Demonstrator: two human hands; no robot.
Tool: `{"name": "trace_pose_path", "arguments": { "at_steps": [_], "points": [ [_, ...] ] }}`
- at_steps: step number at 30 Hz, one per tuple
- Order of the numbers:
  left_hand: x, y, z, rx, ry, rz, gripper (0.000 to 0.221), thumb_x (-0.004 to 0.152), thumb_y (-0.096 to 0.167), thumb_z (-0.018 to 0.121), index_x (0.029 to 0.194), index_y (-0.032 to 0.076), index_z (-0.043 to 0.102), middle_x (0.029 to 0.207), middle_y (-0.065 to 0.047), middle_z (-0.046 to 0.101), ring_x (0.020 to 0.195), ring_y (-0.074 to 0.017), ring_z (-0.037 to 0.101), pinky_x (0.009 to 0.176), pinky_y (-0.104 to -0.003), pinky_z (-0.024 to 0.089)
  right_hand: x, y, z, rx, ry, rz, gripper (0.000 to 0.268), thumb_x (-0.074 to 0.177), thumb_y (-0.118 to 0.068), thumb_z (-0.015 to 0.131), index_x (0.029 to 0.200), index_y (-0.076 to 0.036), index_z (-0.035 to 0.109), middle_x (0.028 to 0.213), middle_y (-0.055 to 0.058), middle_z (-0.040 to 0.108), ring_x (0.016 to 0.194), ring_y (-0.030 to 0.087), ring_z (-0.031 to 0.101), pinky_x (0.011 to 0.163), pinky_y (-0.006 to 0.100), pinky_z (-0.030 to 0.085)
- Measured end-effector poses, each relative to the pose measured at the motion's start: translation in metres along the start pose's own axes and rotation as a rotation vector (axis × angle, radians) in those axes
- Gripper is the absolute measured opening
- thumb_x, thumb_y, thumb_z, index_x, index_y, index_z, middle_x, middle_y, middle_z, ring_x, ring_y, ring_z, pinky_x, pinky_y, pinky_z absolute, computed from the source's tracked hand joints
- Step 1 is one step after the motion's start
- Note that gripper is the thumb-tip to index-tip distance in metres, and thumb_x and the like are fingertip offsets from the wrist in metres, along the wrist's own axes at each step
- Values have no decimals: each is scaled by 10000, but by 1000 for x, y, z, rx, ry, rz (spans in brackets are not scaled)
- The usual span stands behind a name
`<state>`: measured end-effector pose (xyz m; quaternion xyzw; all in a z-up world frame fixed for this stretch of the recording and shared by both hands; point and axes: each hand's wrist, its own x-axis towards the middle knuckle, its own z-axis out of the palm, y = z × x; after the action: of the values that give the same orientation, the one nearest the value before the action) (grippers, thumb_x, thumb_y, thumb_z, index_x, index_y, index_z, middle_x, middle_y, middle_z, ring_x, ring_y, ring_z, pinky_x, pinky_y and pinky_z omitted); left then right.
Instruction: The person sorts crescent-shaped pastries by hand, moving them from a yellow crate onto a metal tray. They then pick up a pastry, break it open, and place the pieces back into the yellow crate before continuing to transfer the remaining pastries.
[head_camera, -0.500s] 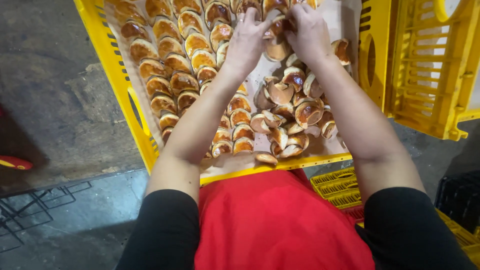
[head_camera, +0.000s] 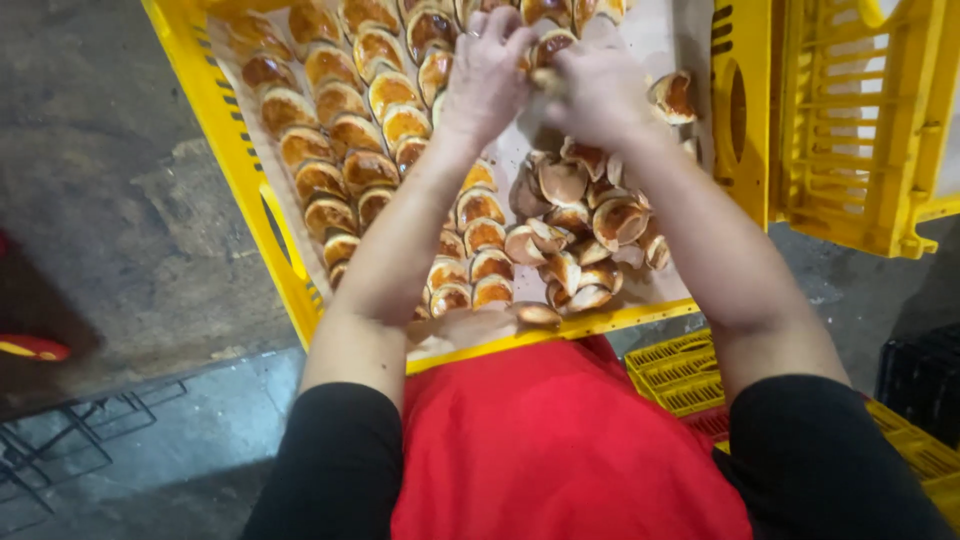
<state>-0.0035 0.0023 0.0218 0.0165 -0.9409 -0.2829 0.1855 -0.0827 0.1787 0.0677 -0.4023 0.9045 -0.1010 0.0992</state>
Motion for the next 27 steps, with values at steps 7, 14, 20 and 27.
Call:
{"name": "trace_pose_path", "arguments": {
  "at_steps": [7,14,20,27],
  "points": [
    [12,11,37,95,77,34,452,759,186,816,1194,196,693,1211,-33,596,1141,-289,524,929,-479,388,22,73,-38,101,-208,19,395,874,-176,760,1266,-136,731,1106,184,722,975,364,690,844,475,542],
    [8,12,41,123,-1,-30,542,723,161,792,1249,171,663,1230,-47,574,1178,-277,495,964,-499,360,27,79,-17,257,-39,-37,390,848,-30,736,1237,-60,720,1083,186,733,964,351,709,812,437,558],
    [14,24,43,103,-31,-74,469,776,263,840,1204,211,654,1235,-33,564,1220,-283,486,985,-510,352,12,97,14,153,181,-49,172,938,-73,776,1101,-46,731,1058,166,738,962,337,709,851,436,558],
    [10,35,51,19,1,11,552,784,230,806,1315,199,659,1278,-62,568,1200,-271,476,1017,-511,340,-13,89,-8,121,-208,340,364,891,-395,890,1076,-92,810,956,154,769,861,296,728,851,412,556]
  ]
}}
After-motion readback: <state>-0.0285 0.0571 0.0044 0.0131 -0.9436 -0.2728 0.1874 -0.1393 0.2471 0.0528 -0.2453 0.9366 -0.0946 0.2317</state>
